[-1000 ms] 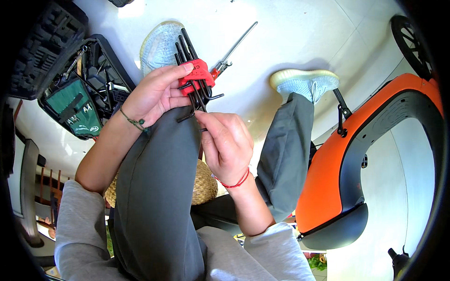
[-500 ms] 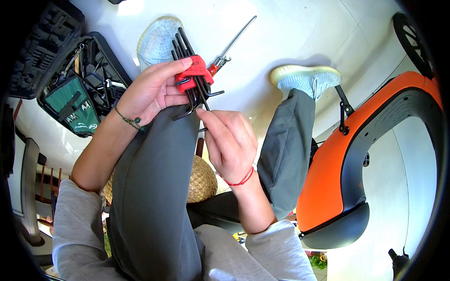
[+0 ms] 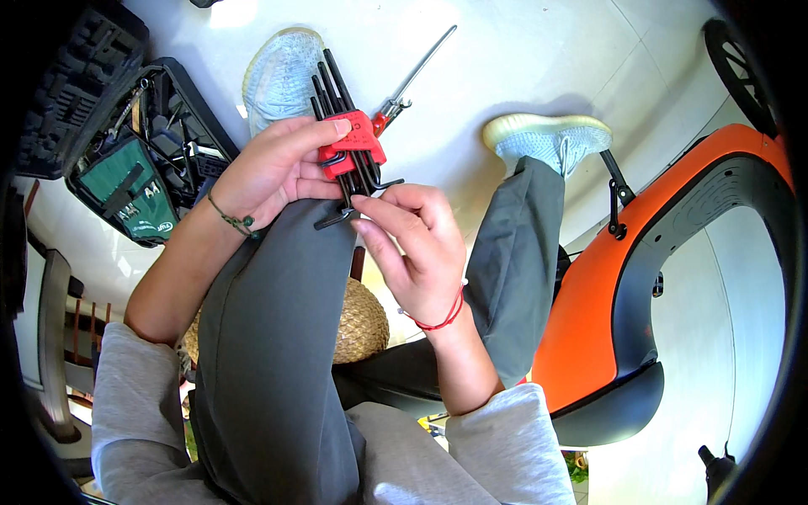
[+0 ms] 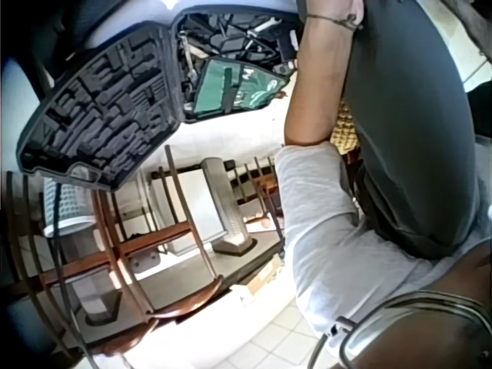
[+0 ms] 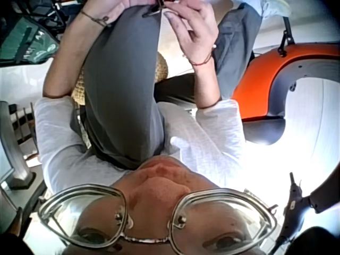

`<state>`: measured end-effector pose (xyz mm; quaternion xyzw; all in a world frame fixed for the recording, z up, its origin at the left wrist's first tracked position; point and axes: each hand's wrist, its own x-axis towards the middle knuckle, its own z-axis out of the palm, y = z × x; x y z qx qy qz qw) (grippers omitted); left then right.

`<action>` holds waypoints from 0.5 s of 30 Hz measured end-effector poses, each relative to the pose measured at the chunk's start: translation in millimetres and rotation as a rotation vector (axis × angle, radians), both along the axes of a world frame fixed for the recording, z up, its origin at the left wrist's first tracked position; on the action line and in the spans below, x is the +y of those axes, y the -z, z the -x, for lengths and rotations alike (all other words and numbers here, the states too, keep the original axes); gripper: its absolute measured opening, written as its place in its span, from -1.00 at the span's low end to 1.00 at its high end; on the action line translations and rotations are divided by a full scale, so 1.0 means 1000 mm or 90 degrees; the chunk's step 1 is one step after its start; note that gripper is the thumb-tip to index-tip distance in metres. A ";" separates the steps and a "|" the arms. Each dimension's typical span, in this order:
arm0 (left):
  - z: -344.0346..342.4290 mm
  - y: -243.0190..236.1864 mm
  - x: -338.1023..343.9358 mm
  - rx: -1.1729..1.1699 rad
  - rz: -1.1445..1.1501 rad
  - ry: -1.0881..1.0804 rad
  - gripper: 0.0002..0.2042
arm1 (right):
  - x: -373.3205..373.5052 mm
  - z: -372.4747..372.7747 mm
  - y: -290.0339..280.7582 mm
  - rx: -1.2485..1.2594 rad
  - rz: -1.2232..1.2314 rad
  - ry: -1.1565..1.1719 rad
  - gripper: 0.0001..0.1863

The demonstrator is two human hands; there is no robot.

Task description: The person works on the front fork and wheel assembly of an orange scooter using a socket wrench and then closes a tool case containing various wrenches and bits.

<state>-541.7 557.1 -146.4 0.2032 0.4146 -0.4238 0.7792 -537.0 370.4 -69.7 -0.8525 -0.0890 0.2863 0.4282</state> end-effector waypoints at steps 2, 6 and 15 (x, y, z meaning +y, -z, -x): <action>-0.001 -0.002 -0.001 -0.002 0.006 0.016 -0.61 | -0.002 -0.002 0.002 -0.029 0.010 0.006 -0.65; 0.000 -0.004 -0.003 -0.011 0.020 0.035 -0.58 | 0.007 -0.006 0.004 -0.029 0.060 0.060 -0.67; 0.001 -0.004 -0.005 -0.036 0.047 0.087 -0.58 | 0.019 0.000 0.012 -0.026 0.173 0.099 -0.68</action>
